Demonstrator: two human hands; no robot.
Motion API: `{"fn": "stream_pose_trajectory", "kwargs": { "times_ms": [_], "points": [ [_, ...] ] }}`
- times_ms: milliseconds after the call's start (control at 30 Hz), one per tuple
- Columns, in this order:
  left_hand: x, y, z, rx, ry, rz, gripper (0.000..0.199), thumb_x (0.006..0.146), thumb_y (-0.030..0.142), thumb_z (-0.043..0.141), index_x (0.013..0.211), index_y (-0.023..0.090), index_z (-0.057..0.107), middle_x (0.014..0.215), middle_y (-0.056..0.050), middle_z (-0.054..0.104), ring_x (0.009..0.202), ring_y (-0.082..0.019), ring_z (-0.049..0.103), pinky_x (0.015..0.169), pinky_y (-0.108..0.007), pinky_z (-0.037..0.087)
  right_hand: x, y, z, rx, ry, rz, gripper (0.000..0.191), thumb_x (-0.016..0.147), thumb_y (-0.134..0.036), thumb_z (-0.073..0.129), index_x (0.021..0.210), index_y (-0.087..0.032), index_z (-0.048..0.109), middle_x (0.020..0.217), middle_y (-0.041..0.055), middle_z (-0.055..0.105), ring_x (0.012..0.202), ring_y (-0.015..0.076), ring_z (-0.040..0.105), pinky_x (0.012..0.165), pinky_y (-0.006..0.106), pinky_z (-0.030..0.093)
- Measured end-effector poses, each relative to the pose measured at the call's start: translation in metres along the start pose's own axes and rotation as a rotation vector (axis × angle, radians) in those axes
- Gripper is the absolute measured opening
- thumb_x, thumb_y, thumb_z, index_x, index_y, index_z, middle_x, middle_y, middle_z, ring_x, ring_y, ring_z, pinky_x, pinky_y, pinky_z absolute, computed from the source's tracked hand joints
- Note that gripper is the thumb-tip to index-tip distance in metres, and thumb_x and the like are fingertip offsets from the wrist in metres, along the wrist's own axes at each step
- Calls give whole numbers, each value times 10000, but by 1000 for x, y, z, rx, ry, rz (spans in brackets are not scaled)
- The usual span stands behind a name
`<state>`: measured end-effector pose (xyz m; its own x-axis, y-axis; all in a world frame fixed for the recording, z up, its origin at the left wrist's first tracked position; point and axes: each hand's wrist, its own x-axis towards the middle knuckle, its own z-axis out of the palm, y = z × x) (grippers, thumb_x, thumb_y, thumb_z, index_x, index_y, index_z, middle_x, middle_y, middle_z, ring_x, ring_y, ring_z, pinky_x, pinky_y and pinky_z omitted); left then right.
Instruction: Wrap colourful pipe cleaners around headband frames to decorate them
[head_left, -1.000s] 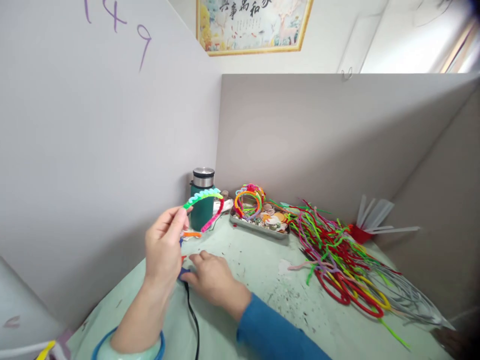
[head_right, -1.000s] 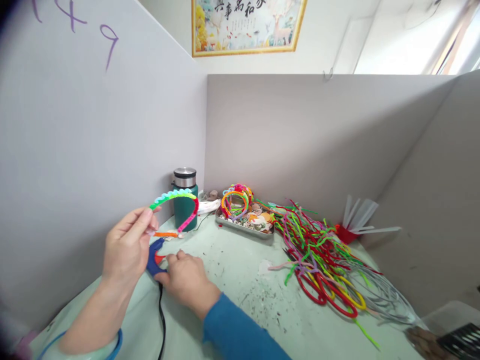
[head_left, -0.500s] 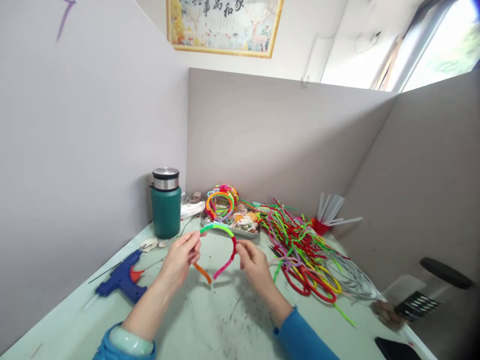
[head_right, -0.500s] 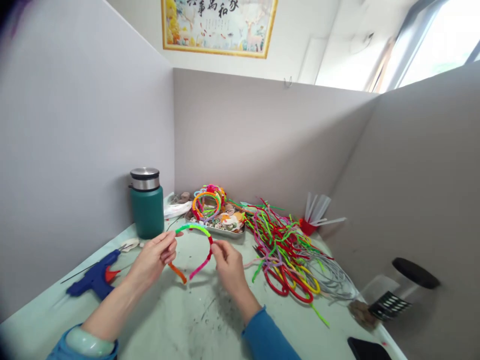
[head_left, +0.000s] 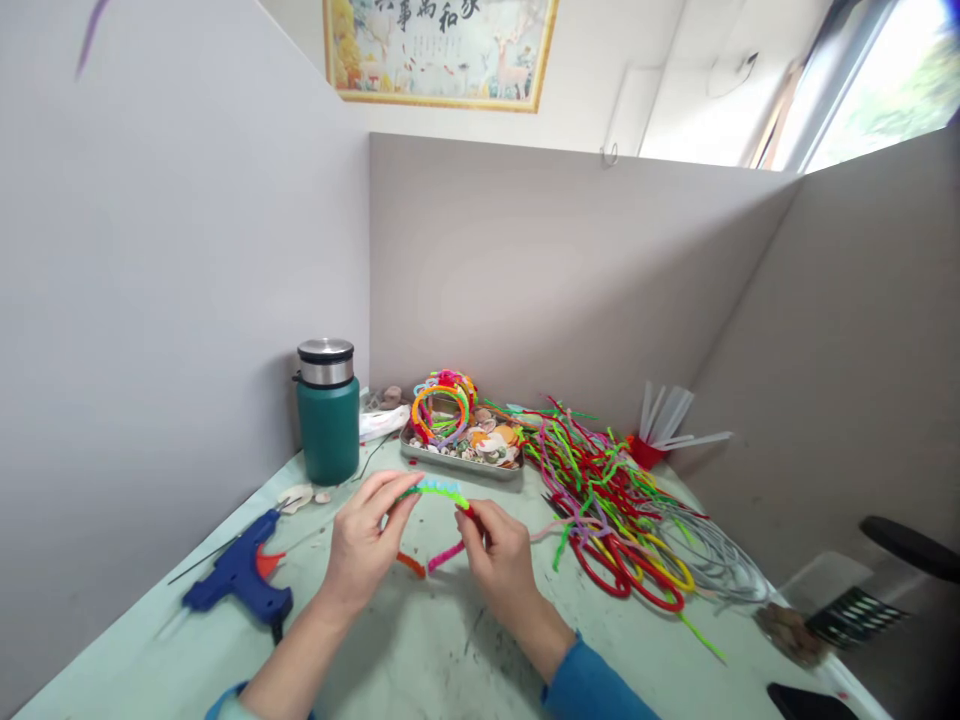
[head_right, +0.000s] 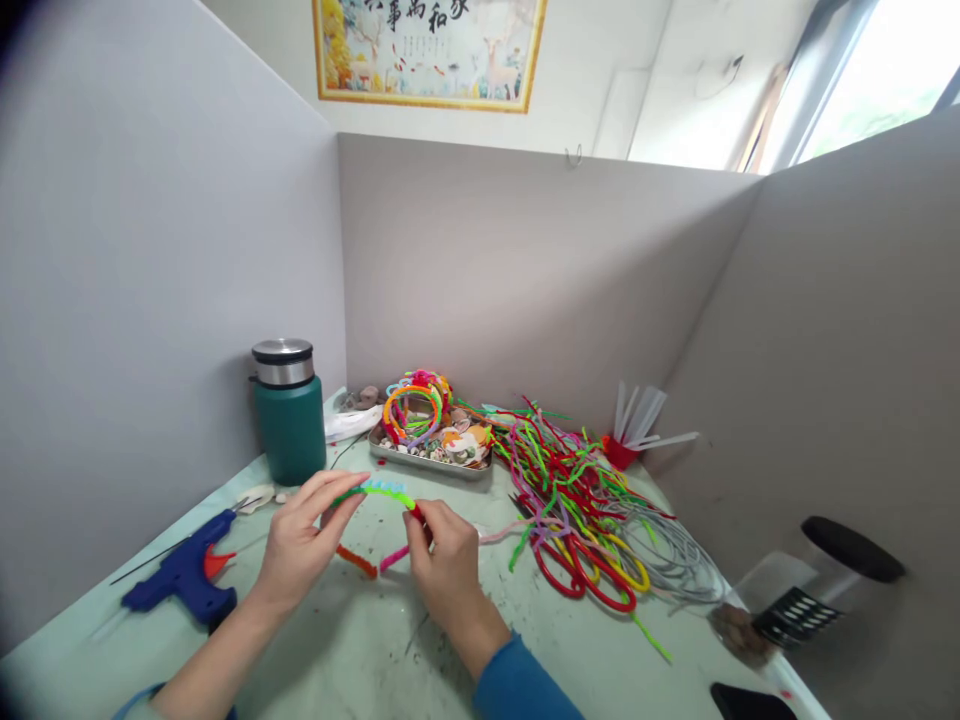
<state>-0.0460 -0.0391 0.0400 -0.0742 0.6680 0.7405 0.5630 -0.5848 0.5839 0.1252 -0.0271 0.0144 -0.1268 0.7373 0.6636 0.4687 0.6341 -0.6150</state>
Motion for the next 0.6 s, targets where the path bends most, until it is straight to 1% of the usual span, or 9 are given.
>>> {"fn": "stream_pose_trajectory", "kwargs": {
  "times_ms": [67,133,200,267,400,500,600],
  "points": [
    [-1,0,0,32,-6,40,229,799,206,523,983,247,653,954,-50,616,872,-163,571,784,-262,429,0,1,1,-42,38,-32,236,842,-266,465,1007,-146,584,730,40,606,615,131,533,607,251,419],
    [-2,-1,0,54,-7,51,236,801,203,521,991,250,653,954,-50,624,865,-165,577,778,-261,436,0,1,1,-80,71,-70,341,841,-272,474,1155,-144,508,758,43,615,626,136,543,626,263,431],
    [-2,-2,0,66,-4,64,242,800,202,522,996,253,653,958,-51,629,867,-168,581,780,-265,440,2,1,0,-125,74,-123,384,852,-259,459,1221,-153,464,772,47,617,644,141,550,633,268,436],
    [-2,-2,0,77,10,87,256,793,195,532,1012,255,651,954,-51,635,866,-170,584,785,-269,442,3,-1,-2,-187,63,-177,372,864,-234,438,1229,-167,471,788,56,618,682,150,561,643,271,437],
    [-4,-4,0,104,44,114,288,779,187,548,1040,263,643,934,-48,650,855,-173,590,786,-278,447,2,-3,-4,-325,49,-265,333,874,-195,419,1186,-175,531,838,86,625,775,173,577,680,282,432],
    [-6,-6,0,94,35,115,286,776,185,549,1032,265,649,918,-49,658,842,-178,593,773,-284,452,1,-5,-4,-414,49,-318,317,872,-170,417,1157,-166,558,810,91,631,764,179,578,664,288,417],
    [-5,-6,0,72,23,91,261,777,195,545,1001,259,662,907,-51,661,838,-181,593,771,-287,451,2,-7,-5,-474,36,-330,310,871,-151,408,1132,-165,573,784,90,635,748,186,571,648,298,398]
  ]
}}
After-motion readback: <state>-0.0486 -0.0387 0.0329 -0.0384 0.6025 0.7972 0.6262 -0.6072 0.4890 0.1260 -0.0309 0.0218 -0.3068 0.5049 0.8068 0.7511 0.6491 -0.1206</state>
